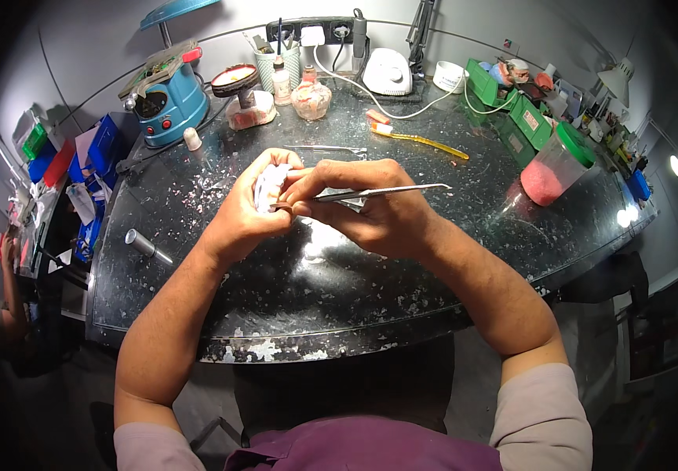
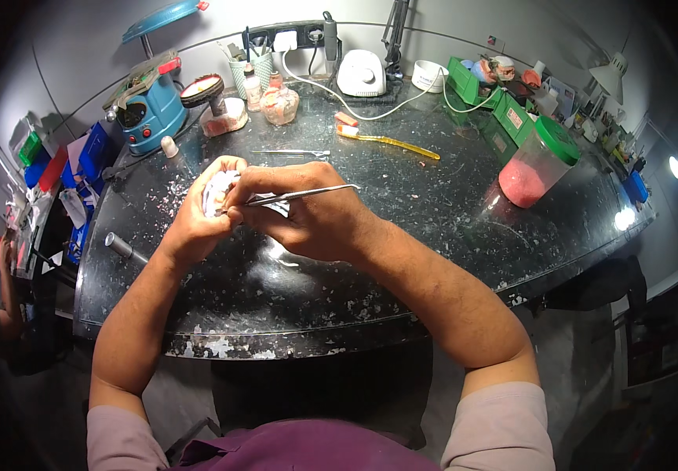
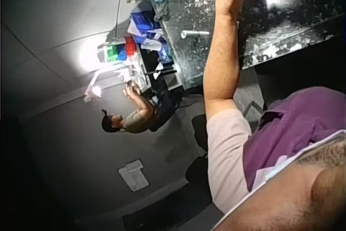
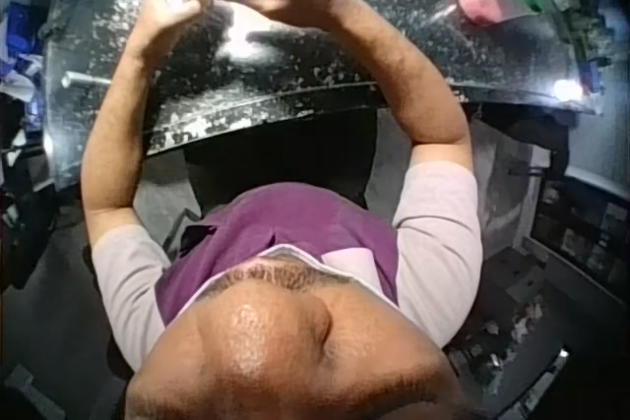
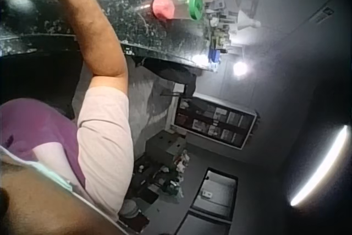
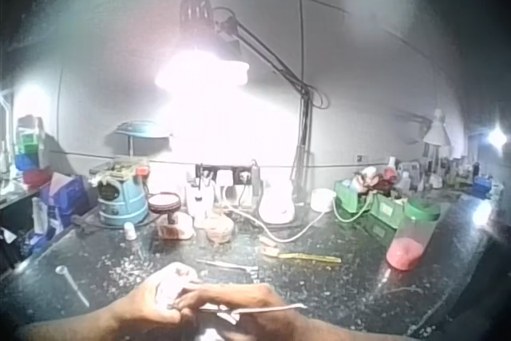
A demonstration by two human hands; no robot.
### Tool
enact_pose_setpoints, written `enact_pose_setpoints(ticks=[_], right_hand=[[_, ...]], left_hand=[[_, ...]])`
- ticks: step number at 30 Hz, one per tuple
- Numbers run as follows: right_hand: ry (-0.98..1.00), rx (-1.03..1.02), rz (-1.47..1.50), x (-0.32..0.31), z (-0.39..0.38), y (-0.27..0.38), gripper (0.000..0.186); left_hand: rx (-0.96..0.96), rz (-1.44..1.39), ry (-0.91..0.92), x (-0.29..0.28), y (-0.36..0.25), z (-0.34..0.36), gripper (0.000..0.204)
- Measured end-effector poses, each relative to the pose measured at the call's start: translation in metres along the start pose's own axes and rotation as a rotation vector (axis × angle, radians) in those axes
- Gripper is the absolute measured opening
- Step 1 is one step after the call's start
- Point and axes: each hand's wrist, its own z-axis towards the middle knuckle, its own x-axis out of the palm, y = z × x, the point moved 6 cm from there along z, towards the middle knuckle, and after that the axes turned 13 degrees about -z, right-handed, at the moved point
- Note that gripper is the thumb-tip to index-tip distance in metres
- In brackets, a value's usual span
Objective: The person applies a liquid material to a dental model using a small brush and shapes it with a metal tool. They alternate between brushing the surface and smoothing the material with the tool while holding the model in their other hand.
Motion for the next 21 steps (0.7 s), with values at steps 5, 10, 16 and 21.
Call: enact_pose_setpoints(ticks=[5, 10, 16, 21], right_hand=[[0.016, 0.025, 0.089, -0.001, 0.000, 0.000, 0.013], [-0.037, 0.060, 0.299, 0.000, 0.001, -0.006, 0.011], [-0.190, 0.066, 0.198, -0.008, -0.002, -0.005, 0.014], [-0.110, -0.022, 0.019, -0.002, -0.004, 0.004, 0.012]], left_hand=[[-0.026, -0.020, 0.008, -0.001, 0.002, 0.002, 0.058], [-0.098, -0.208, 0.046, -0.003, 0.006, -0.001, 0.060], [-0.154, -0.280, -0.024, 0.005, 0.012, -0.002, 0.077], [-0.162, -0.166, -0.113, -0.001, 0.006, -0.002, 0.087]])
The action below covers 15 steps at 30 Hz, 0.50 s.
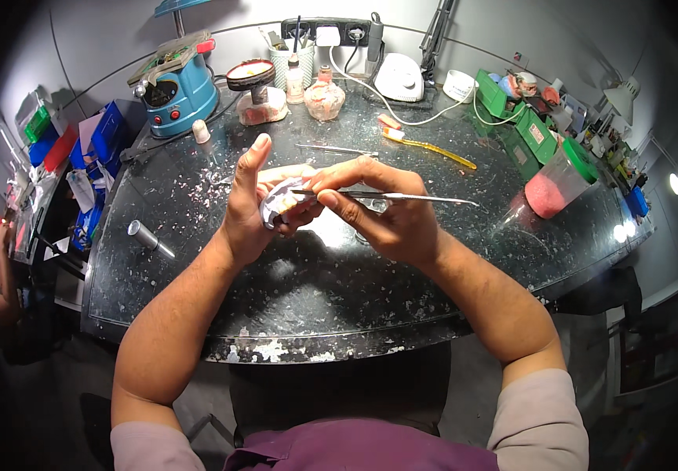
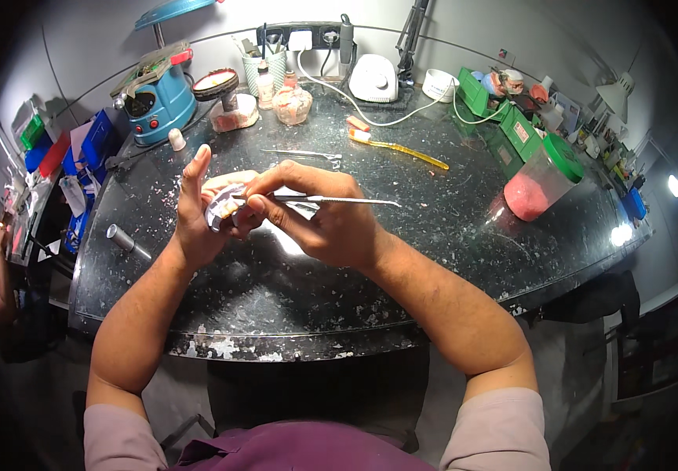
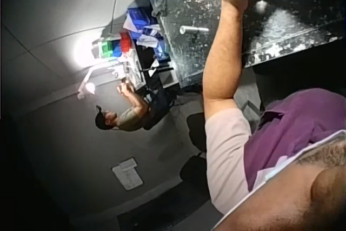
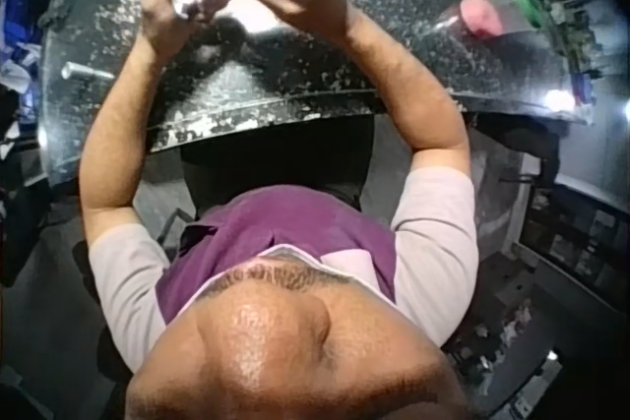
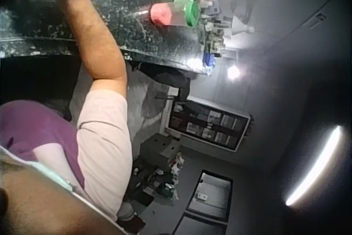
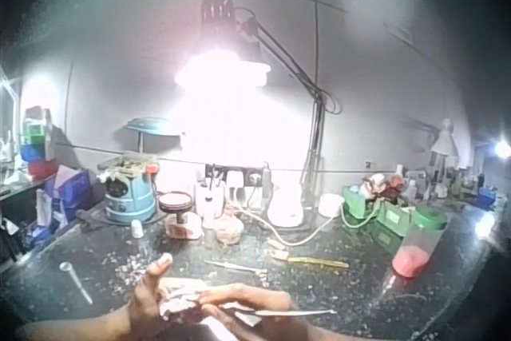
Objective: The person applies a liquid material to a dental model using a small brush and shapes it with a metal tool. They alternate between brushing the surface and smoothing the material with the tool while holding the model in their other hand.
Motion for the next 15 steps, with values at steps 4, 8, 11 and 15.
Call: enact_pose_setpoints(ticks=[4, 8, 11, 15], right_hand=[[-0.036, 0.060, 0.060, 0.000, -0.002, -0.002, 0.011], [-0.029, 0.046, 0.059, 0.001, -0.002, -0.004, 0.010], [-0.030, 0.063, 0.104, 0.002, -0.001, -0.006, 0.009], [-0.029, 0.036, 0.048, 0.002, -0.002, -0.005, 0.009]], left_hand=[[0.020, -0.026, 0.007, -0.001, 0.002, 0.000, 0.083], [0.074, 0.019, -0.002, -0.001, 0.000, 0.000, 0.079], [0.099, 0.039, -0.059, 0.004, -0.002, -0.002, 0.077], [0.098, 0.070, 0.005, 0.004, -0.003, -0.002, 0.075]])
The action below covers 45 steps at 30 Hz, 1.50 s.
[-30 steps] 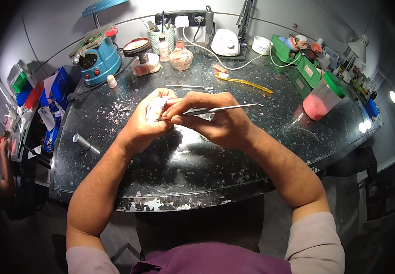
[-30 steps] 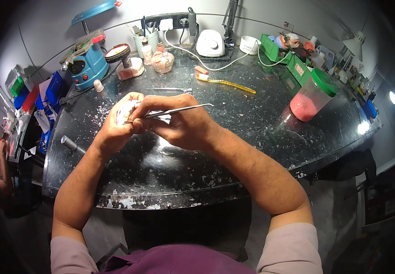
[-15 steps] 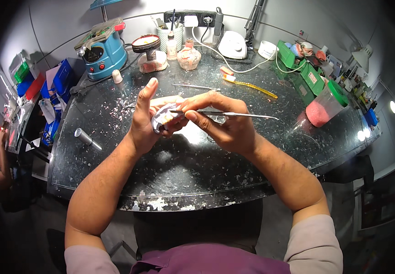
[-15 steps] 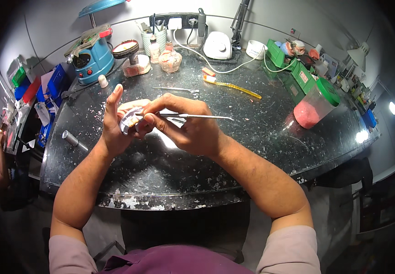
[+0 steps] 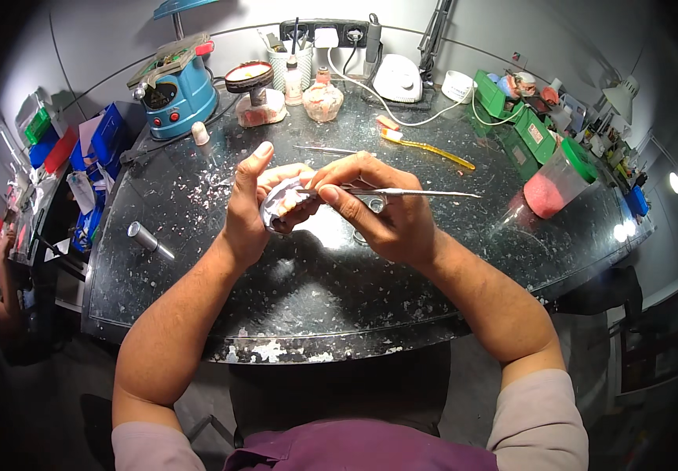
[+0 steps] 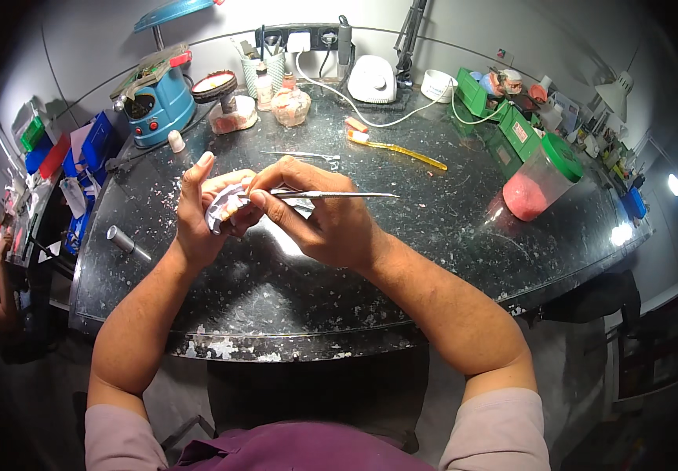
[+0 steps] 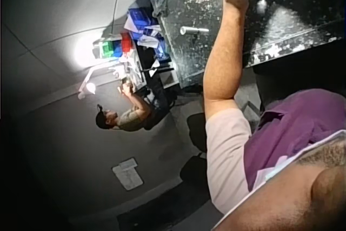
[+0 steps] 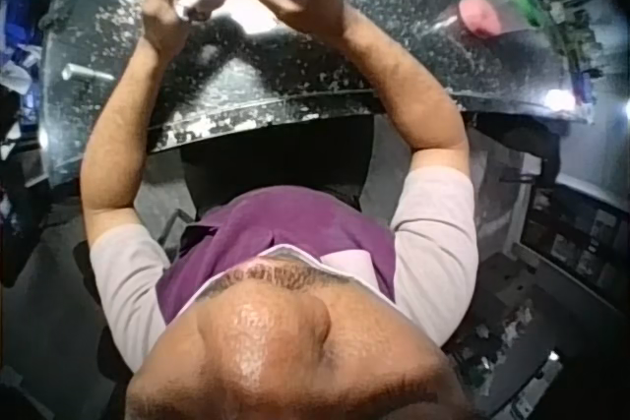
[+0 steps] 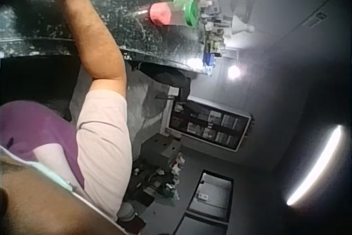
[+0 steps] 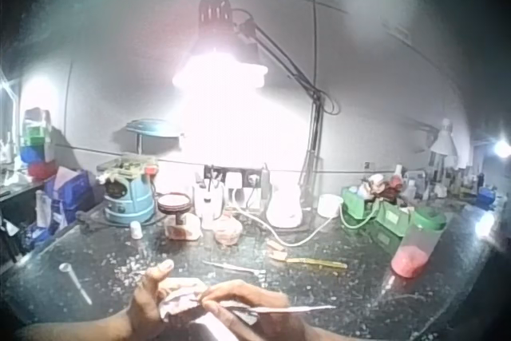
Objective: The person applies a liquid material to a dental model using a small brush and shapes it with a metal tool. They alternate between brushing the surface and smoothing the material with the tool while holding the model in their other hand.
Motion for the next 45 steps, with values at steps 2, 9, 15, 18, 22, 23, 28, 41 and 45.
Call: enact_pose_setpoints(ticks=[2, 9, 15, 18, 22, 23, 28, 41, 45], right_hand=[[0.006, -0.009, -0.010, 0.000, 0.000, 0.002, 0.009], [0.020, 0.008, 0.009, 0.004, 0.001, 0.004, 0.011], [0.045, -0.008, 0.002, 0.005, 0.001, 0.004, 0.010], [0.046, -0.008, 0.041, 0.005, 0.002, 0.004, 0.010], [0.060, 0.028, 0.055, 0.008, 0.000, 0.001, 0.011], [0.060, 0.027, 0.056, 0.008, 0.000, 0.001, 0.011], [0.078, 0.024, 0.053, 0.009, 0.000, -0.001, 0.012], [0.115, 0.022, 0.080, 0.012, -0.001, -0.003, 0.014], [0.153, 0.101, 0.095, 0.011, 0.000, -0.002, 0.011]], left_hand=[[-0.020, -0.005, -0.041, -0.001, 0.003, 0.000, 0.074], [-0.047, 0.018, -0.036, -0.007, 0.006, 0.003, 0.071], [-0.071, 0.021, -0.089, -0.010, 0.009, 0.004, 0.070], [-0.077, 0.027, -0.121, -0.010, 0.009, 0.003, 0.070], [-0.063, 0.042, -0.095, -0.010, 0.009, 0.003, 0.068], [-0.052, 0.042, -0.076, -0.010, 0.009, 0.003, 0.067], [-0.053, 0.036, -0.085, -0.011, 0.011, 0.003, 0.068], [-0.097, 0.009, -0.166, -0.010, 0.014, 0.002, 0.068], [-0.130, -0.015, -0.148, -0.011, 0.017, 0.001, 0.066]])
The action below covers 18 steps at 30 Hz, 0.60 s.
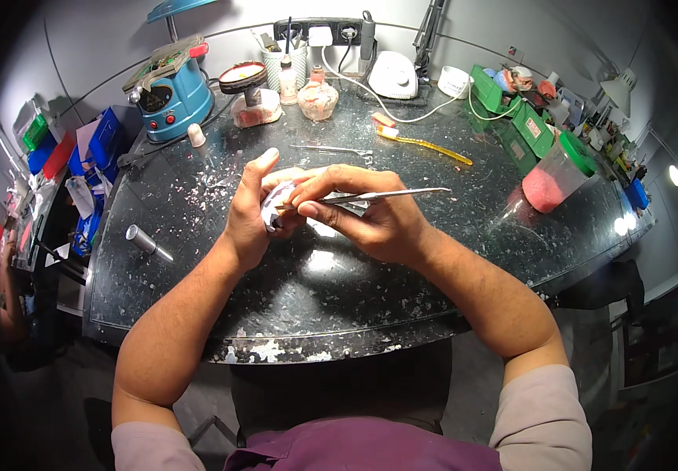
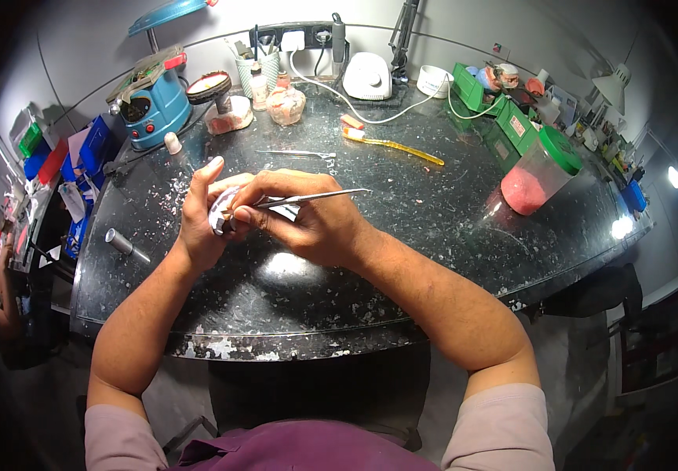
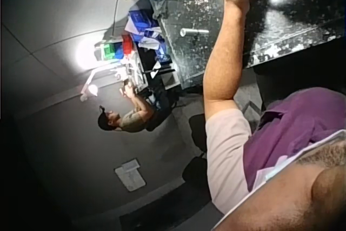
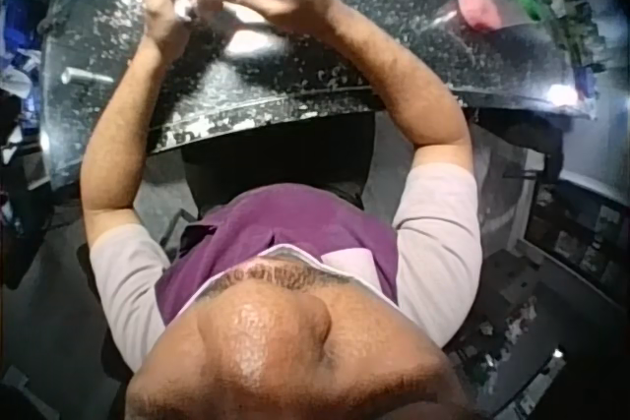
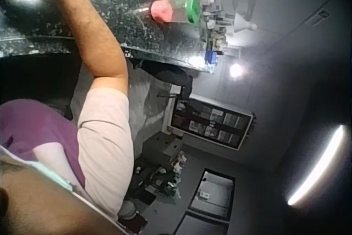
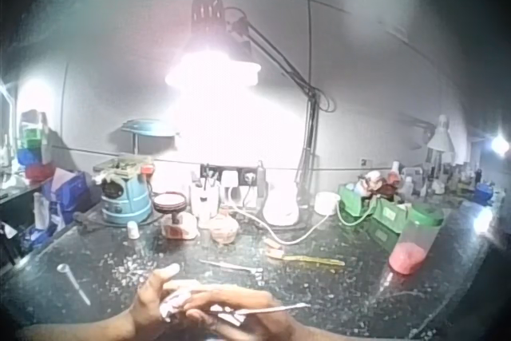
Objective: The person applies a liquid material to a dental model using a small brush and shapes it with a metal tool. They alternate between brushing the surface and smoothing the material with the tool while holding the model in their other hand.
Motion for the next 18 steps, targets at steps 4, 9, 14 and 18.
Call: enact_pose_setpoints(ticks=[4, 9, 14, 18], right_hand=[[0.013, 0.012, 0.062, 0.0010, 0.0000, -0.0027, 0.009], [0.023, 0.006, 0.084, 0.0004, 0.0001, -0.0027, 0.009], [0.055, 0.025, 0.140, 0.0016, 0.0014, -0.0075, 0.010], [0.014, -0.083, 0.120, 0.0011, 0.0007, -0.0057, 0.012]], left_hand=[[0.009, -0.045, 0.004, -0.0021, 0.0022, 0.0017, 0.080], [-0.024, -0.099, 0.009, -0.0015, 0.0038, 0.0011, 0.070], [-0.069, -0.283, 0.020, 0.0031, 0.0060, 0.0016, 0.078], [-0.092, -0.380, 0.087, 0.0016, 0.0066, 0.0038, 0.076]])
